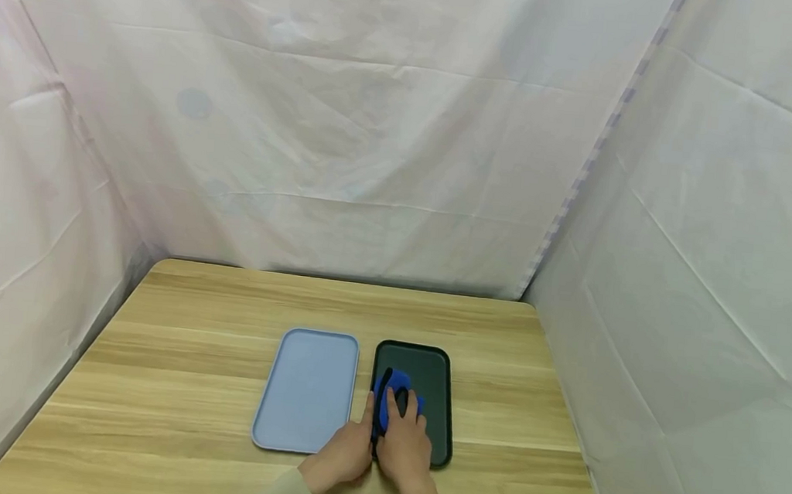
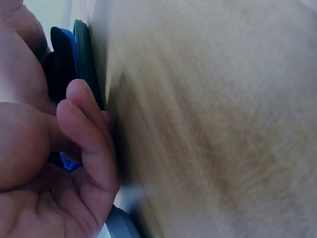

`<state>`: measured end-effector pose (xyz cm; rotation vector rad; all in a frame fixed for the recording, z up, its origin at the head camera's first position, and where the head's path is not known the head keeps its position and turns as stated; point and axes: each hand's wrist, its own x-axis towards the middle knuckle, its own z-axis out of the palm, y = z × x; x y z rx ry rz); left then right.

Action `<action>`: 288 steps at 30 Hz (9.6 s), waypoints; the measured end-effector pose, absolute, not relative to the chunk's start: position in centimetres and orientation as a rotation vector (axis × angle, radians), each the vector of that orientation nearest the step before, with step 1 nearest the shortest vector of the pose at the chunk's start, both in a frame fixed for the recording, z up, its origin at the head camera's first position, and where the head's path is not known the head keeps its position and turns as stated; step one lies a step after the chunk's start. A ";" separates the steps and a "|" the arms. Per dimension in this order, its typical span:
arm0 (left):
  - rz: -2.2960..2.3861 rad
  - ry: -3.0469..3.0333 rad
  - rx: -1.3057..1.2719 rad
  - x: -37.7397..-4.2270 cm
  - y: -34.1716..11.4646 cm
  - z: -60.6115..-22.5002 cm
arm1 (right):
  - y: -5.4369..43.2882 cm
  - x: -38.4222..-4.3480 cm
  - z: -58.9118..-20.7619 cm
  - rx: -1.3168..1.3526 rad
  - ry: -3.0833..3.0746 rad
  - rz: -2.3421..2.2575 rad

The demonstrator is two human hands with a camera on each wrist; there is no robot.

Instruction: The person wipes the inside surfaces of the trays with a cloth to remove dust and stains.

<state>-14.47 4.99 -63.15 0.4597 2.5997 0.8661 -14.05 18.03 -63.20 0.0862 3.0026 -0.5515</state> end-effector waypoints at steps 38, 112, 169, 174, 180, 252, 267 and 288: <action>0.874 2.622 0.469 -14.3 4.8 -62.6 | 18.4 -20.0 -63.1 0.157 2.949 -0.590; 0.936 2.556 0.420 -14.4 5.0 -63.4 | 21.3 -22.1 -63.0 0.111 2.908 -0.569; 0.983 2.522 0.431 -14.5 4.8 -63.5 | 21.4 -19.1 -63.9 0.050 2.958 -0.592; 0.964 2.540 0.442 -14.5 4.7 -63.4 | 20.9 -18.6 -64.1 0.051 2.961 -0.601; 0.975 2.518 0.457 -14.5 4.6 -63.4 | 20.1 -17.9 -64.1 0.047 2.975 -0.619; 1.007 2.510 0.454 -14.3 4.5 -63.4 | 24.1 -15.6 -63.5 -0.090 2.998 -0.602; 0.975 2.518 0.440 -14.4 4.7 -63.4 | 24.8 -15.9 -63.8 -0.078 2.982 -0.667; 0.956 2.538 0.422 -14.2 4.9 -63.2 | 25.2 -16.2 -62.2 -0.125 3.052 -0.744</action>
